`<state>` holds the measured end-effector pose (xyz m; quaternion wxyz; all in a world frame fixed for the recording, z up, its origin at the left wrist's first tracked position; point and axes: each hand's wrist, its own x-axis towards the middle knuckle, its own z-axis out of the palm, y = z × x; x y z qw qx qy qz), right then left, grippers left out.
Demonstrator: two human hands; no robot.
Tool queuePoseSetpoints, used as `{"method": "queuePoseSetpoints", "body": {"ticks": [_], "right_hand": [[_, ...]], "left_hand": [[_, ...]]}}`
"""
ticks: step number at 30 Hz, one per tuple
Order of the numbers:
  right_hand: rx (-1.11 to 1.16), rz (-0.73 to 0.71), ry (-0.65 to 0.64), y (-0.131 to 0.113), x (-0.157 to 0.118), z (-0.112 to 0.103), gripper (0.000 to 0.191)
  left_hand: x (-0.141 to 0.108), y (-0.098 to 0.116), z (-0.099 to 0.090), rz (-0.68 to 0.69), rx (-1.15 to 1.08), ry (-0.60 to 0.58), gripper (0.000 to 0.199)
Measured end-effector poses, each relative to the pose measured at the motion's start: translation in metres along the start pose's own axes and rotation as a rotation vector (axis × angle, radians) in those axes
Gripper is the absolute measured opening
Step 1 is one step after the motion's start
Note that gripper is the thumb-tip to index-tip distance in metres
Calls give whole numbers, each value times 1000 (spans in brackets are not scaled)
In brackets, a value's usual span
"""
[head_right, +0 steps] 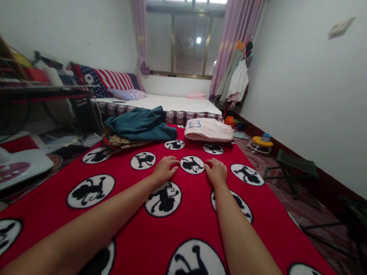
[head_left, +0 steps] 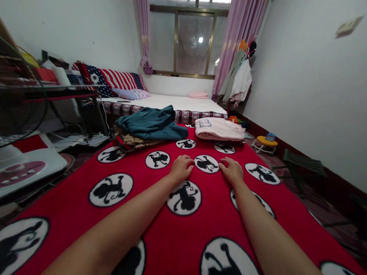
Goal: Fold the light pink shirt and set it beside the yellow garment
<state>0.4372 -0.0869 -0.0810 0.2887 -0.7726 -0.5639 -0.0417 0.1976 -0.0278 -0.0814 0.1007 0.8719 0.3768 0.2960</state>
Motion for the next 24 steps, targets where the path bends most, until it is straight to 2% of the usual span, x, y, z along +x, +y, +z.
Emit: {"method": "queuePoseSetpoints", "body": {"ticks": [2,4,7,8,9,11,13,15,19,22,24], "right_hand": [[21,-10,15,2,1,2,30],[34,-23,24,4,1,3,29],[36,-30,37,5,2,5,29],[31,-27,39,5,3,6,29],[26,-25,40,5,3,6,29],[19,-25,41,6,3,7,30],[16,-34,45,6,3,7,30],[15,-36,49,6,3,7,30],[22,-30,48,5,3,7,30],[54,-33,61,6,3,7,29],[137,-16,74,7,4,8,27]], "left_hand": [[3,-9,-10,38,13,-6,24],[12,-26,-31,-7,113,60,29],[33,-63,-77,-257,375,268,43],[41,-76,-93,-370,446,309,47],[47,-90,-108,-428,468,329,50],[57,-113,-131,-530,481,310,66],[63,-128,-143,-599,469,239,83],[64,-136,-147,-642,465,162,79],[66,-129,-154,-648,477,93,35],[72,-100,-162,-580,482,118,31],[73,-68,-161,-496,474,150,32]]}}
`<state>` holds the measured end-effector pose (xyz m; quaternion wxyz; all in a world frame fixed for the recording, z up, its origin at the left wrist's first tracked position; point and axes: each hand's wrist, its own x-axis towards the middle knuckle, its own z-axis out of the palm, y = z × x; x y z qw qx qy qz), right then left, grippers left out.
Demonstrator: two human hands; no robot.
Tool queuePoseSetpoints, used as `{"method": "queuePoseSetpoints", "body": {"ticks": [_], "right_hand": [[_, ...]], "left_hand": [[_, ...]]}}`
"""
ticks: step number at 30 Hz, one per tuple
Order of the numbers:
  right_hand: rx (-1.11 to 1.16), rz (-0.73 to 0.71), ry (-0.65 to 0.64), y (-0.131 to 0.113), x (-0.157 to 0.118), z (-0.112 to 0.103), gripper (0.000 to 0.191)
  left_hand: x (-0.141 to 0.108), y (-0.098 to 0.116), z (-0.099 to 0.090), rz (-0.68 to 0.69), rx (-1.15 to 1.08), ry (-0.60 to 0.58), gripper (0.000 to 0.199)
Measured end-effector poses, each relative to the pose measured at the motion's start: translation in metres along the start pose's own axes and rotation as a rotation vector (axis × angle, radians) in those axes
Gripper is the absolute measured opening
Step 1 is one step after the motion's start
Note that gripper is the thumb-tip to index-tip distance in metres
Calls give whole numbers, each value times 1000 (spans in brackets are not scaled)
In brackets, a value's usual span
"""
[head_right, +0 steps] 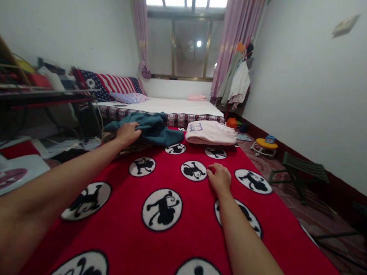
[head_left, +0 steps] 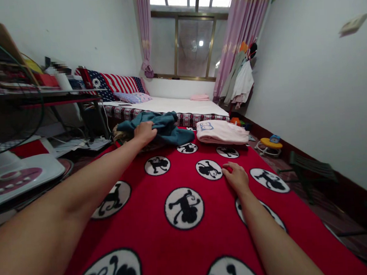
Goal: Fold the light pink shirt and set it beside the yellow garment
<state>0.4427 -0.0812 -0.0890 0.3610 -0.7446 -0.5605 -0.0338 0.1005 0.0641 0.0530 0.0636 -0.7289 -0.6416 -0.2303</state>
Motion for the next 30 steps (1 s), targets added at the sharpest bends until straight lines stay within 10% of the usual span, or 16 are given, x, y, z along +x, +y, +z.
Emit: {"method": "queuePoseSetpoints", "body": {"ticks": [4,8,10,15,21,30], "right_hand": [[408,142,152,3,3,0,36],[878,326,273,1,4,-7,54],[1004,363,237,-3,2,-13,60],[1040,351,23,-9,-2,-16,64],[751,177,-107,-14,-3,-10,62],[572,18,-97,-11,-4,-10,52]], "left_hand": [[-64,62,-25,366,-148,-24,29],[-142,106,-48,1006,-417,-720,38],[-158,112,-50,1104,-526,-792,40],[-133,93,2,659,-455,-105,47],[-115,63,78,400,-297,-325,74],[-114,60,79,402,-384,-280,70]]}}
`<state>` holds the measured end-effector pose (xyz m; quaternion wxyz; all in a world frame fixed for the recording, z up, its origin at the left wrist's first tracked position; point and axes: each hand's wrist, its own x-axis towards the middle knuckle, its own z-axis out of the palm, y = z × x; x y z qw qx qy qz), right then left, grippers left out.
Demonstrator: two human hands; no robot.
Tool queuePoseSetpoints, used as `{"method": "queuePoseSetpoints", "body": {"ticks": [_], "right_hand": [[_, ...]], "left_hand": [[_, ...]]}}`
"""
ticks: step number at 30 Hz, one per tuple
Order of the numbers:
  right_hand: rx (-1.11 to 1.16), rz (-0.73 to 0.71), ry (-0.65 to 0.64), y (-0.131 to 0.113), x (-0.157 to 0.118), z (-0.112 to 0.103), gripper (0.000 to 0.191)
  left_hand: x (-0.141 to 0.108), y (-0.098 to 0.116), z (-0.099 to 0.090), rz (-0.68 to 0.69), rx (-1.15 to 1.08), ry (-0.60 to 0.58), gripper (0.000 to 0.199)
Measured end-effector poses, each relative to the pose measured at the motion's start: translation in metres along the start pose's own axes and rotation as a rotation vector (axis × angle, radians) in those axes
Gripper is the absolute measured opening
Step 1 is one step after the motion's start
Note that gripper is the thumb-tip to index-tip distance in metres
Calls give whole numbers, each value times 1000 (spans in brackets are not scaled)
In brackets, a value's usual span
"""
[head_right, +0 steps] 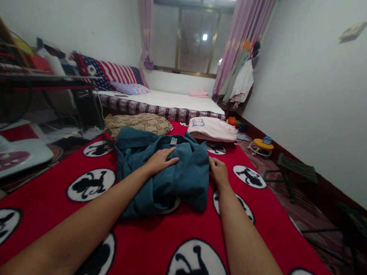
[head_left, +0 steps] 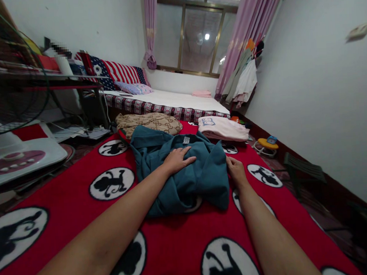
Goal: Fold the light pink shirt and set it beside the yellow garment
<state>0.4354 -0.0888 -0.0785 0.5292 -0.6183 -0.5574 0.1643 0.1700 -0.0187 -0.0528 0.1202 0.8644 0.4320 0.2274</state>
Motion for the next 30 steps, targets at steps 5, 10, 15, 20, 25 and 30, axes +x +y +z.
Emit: {"method": "queuePoseSetpoints", "body": {"ticks": [5,10,15,20,25,30], "right_hand": [[-28,-18,-4,-1,-1,-1,46],[-25,-23,-5,-2,0,-1,44],[-36,-27,-1,-2,0,-1,44],[-23,-28,-6,0,1,0,43],[-19,-40,-9,3,2,0,43],[-12,-33,-9,2,1,0,42]], "left_hand": [[-1,0,0,15,-7,11,68],[-2,2,-2,4,-5,23,66],[-2,3,-3,6,-3,17,66],[-2,2,-3,14,-1,16,65],[-2,1,-2,20,-9,22,65],[-1,2,-2,22,-6,24,66]]}}
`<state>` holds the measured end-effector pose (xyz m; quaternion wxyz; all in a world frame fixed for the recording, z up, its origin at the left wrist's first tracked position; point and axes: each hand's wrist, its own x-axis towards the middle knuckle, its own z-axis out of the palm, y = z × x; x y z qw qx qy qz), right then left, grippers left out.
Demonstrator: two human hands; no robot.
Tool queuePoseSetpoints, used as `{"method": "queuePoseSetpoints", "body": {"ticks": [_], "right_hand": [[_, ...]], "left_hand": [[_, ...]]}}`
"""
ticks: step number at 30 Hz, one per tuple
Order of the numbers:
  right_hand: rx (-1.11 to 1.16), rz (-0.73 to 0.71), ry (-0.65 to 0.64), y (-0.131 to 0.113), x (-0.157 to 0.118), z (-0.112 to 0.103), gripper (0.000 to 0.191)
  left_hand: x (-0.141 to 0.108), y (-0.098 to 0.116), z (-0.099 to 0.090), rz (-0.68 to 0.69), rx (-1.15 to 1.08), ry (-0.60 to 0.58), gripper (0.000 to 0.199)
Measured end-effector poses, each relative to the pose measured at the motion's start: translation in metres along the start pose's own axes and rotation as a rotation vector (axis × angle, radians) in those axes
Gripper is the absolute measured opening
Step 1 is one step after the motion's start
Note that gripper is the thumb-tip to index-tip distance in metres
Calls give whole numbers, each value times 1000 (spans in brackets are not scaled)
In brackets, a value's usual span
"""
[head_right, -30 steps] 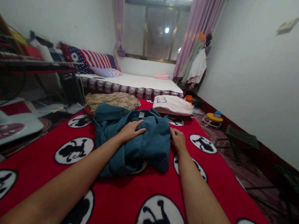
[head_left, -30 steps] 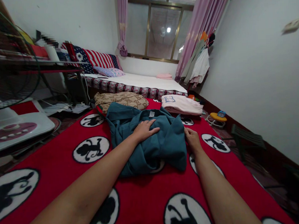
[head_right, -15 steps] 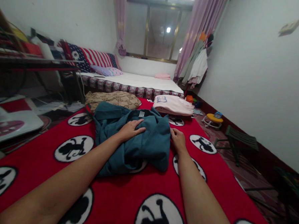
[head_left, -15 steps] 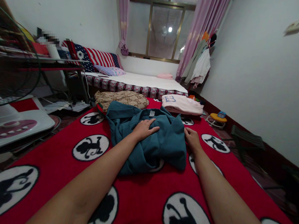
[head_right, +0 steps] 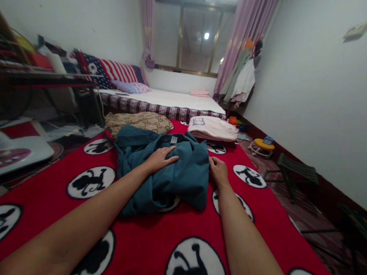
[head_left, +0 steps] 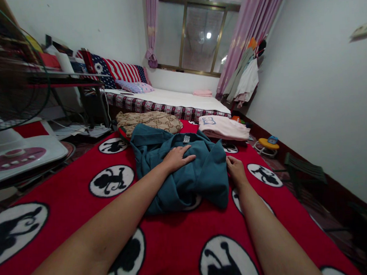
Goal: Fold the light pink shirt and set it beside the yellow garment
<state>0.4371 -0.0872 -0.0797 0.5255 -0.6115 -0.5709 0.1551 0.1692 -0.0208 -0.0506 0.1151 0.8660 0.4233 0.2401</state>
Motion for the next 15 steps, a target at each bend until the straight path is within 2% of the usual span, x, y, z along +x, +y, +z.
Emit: {"method": "queuePoseSetpoints", "body": {"ticks": [7,15], "right_hand": [[-11,-12,-5,3,0,0,44],[-41,-12,-4,3,1,1,40]], "left_hand": [[0,1,-2,-1,-6,-24,68],[2,-3,1,-8,-15,11,64]]}}
